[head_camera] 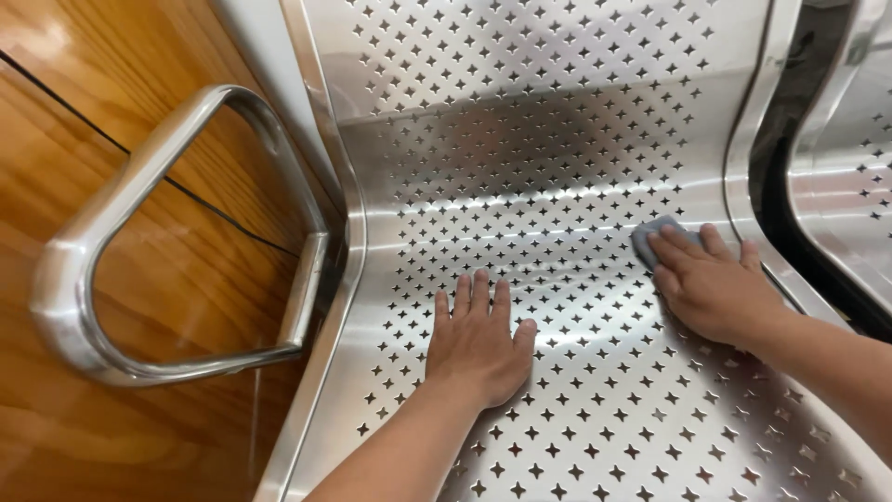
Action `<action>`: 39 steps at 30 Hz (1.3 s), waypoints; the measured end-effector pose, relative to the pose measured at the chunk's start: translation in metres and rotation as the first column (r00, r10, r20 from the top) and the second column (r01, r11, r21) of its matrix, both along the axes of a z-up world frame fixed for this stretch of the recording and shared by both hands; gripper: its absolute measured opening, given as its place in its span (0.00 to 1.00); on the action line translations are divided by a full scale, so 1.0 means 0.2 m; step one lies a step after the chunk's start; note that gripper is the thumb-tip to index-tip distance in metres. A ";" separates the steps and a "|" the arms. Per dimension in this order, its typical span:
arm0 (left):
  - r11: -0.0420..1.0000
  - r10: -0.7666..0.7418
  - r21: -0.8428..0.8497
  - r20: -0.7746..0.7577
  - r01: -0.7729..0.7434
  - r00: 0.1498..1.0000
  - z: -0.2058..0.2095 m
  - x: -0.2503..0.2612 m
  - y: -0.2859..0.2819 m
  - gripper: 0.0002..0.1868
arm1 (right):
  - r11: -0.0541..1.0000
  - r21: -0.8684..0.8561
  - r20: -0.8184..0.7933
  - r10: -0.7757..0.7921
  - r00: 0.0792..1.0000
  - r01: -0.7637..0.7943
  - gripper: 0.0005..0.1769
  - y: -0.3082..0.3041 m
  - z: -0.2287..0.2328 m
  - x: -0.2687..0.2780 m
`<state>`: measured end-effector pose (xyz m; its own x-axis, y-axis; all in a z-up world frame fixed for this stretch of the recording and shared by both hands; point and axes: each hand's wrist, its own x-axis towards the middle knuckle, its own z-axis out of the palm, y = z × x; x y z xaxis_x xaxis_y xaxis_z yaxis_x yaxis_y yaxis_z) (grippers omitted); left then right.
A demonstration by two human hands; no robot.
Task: Clean the metal bench with a cloth.
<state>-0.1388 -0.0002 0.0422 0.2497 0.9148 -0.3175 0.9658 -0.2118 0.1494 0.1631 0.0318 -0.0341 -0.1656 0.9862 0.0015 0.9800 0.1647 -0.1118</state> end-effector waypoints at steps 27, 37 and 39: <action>0.923 0.065 0.283 0.554 -0.261 0.830 -0.07 -0.03 0.04 0.19 | 0.947 -0.115 -0.151 0.281 0.948 -0.299 0.34 -0.18 0.23 -0.69; 0.980 -0.050 0.200 0.150 0.020 0.987 -0.06 0.07 -0.04 0.31 | 0.976 -0.123 0.092 -0.169 0.981 0.180 0.38 -0.14 0.09 0.07; 0.989 -0.046 0.143 0.060 0.037 0.997 -0.04 0.11 -0.06 0.36 | 0.965 -0.142 0.153 -0.200 0.968 0.222 0.38 -0.20 0.12 0.00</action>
<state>-0.1171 -0.0123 0.0343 0.3042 0.9377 -0.1676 0.9452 -0.2753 0.1753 0.1634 -0.0082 -0.0093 0.0580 0.9848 -0.1636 0.9983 -0.0559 0.0173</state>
